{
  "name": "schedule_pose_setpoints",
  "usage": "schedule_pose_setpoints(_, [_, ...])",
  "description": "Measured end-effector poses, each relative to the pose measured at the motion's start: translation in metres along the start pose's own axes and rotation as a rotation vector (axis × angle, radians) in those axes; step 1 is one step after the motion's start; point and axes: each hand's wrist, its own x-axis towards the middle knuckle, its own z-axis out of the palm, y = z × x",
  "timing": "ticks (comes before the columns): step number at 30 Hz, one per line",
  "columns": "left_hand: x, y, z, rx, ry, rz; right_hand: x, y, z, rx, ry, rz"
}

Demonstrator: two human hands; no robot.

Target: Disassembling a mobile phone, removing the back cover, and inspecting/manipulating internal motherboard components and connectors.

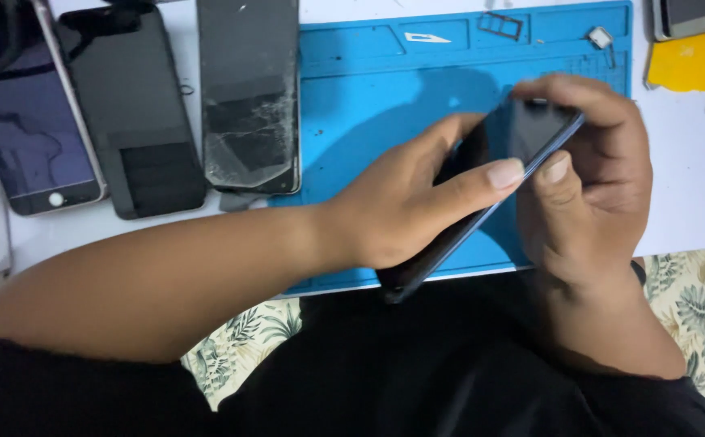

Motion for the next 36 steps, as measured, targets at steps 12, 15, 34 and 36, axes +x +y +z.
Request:
schedule_pose_setpoints(12, [-0.005,-0.018,0.003,-0.11,0.345,0.17,0.01,-0.019,0.02,0.532,-0.11,0.54])
schedule_pose_setpoints(15, [0.001,-0.028,0.006,-0.063,0.382,0.254,0.007,-0.015,0.012,0.576,-0.022,0.589])
schedule_pose_setpoints(34, [0.007,-0.026,0.009,-0.046,0.372,0.289,0.014,0.006,-0.02,0.969,-0.277,0.685])
schedule_pose_setpoints(36, [0.007,-0.026,0.009,-0.078,0.37,0.298,0.014,0.006,-0.02,0.995,-0.29,0.674])
